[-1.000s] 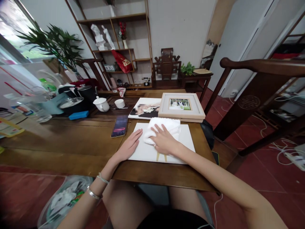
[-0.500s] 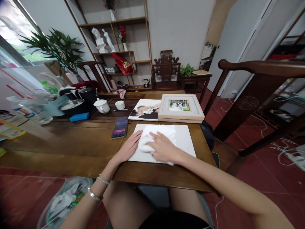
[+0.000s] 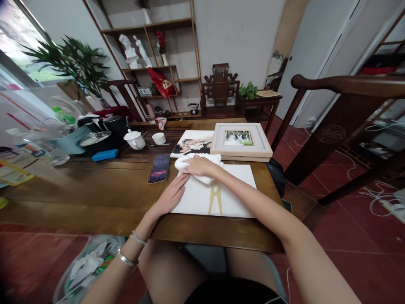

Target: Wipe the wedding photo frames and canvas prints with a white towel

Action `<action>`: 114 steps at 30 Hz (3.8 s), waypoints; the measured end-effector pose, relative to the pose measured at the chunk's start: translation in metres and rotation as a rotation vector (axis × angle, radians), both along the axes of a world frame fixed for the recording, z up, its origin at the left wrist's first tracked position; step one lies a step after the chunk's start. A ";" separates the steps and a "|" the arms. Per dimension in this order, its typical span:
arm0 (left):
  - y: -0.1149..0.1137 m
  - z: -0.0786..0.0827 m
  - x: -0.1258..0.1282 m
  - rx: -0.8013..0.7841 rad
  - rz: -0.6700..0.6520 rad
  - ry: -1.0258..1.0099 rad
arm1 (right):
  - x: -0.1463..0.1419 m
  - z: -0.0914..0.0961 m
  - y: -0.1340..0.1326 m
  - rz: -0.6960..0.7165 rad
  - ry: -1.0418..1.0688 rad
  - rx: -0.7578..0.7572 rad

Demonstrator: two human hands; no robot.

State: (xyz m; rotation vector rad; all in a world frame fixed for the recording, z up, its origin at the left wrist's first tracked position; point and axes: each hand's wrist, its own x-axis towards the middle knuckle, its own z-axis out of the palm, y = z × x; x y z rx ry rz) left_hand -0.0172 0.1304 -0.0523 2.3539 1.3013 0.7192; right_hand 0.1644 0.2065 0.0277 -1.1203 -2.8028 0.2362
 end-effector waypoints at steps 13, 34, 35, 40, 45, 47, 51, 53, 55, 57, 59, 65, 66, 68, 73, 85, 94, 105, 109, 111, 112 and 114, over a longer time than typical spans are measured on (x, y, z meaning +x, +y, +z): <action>-0.001 0.001 0.001 0.002 -0.009 0.024 | 0.153 -0.010 -0.061 -0.371 -0.052 -0.068; 0.001 0.000 0.000 -0.012 -0.018 0.026 | 0.140 -0.024 -0.081 -0.048 0.020 0.056; 0.001 -0.001 0.000 -0.009 -0.020 0.028 | 0.138 -0.023 -0.092 -0.035 0.004 0.038; 0.002 -0.003 0.000 0.003 -0.025 0.043 | 0.141 -0.005 -0.159 0.013 -0.042 -0.110; 0.001 -0.001 0.000 0.001 -0.023 0.052 | 0.147 0.001 -0.152 -0.042 -0.066 -0.136; 0.001 -0.001 0.000 -0.005 -0.022 0.054 | 0.148 -0.006 -0.126 -0.062 -0.052 -0.085; 0.002 -0.001 -0.001 0.000 -0.030 0.039 | 0.146 -0.020 -0.074 -0.079 -0.033 -0.018; 0.002 -0.002 -0.001 0.000 -0.030 0.036 | 0.145 -0.023 -0.064 -0.069 -0.045 -0.010; 0.002 -0.002 -0.001 0.000 -0.026 0.033 | 0.143 -0.021 -0.069 -0.058 -0.061 -0.026; 0.001 -0.002 -0.001 0.001 -0.023 0.032 | 0.142 -0.015 -0.087 -0.053 -0.079 -0.065; 0.001 -0.001 0.000 -0.004 -0.020 0.039 | 0.143 -0.006 -0.113 -0.046 -0.090 -0.123; 0.000 -0.001 0.001 -0.006 -0.015 0.050 | 0.158 -0.001 -0.153 -0.201 -0.028 -0.312; 0.000 -0.001 0.001 -0.006 -0.014 0.050 | 0.157 -0.004 -0.149 -0.235 -0.009 -0.308; 0.001 -0.001 0.001 -0.010 -0.013 0.051 | 0.148 -0.011 -0.133 -0.255 0.022 -0.262; 0.001 0.001 0.000 -0.009 -0.016 0.044 | 0.106 -0.023 -0.094 -0.155 0.009 -0.043; -0.001 0.001 0.002 -0.008 -0.004 0.054 | 0.103 -0.007 -0.174 0.095 -0.050 -0.120; -0.001 0.004 0.002 -0.024 -0.003 0.049 | 0.094 -0.012 -0.095 -0.066 -0.057 0.001; 0.000 0.000 0.001 -0.003 -0.003 0.043 | 0.087 -0.010 -0.184 0.043 -0.036 -0.101; -0.001 0.000 0.001 0.006 -0.008 0.042 | 0.090 -0.014 -0.168 -0.032 0.057 -0.108; -0.001 0.001 0.001 0.003 -0.004 0.048 | 0.088 -0.019 -0.144 -0.099 0.073 -0.050; -0.001 0.001 0.001 0.000 -0.002 0.051 | 0.085 -0.021 -0.131 -0.122 0.066 -0.016; -0.001 0.002 0.001 -0.003 -0.003 0.057 | 0.079 -0.025 -0.106 -0.137 0.037 0.038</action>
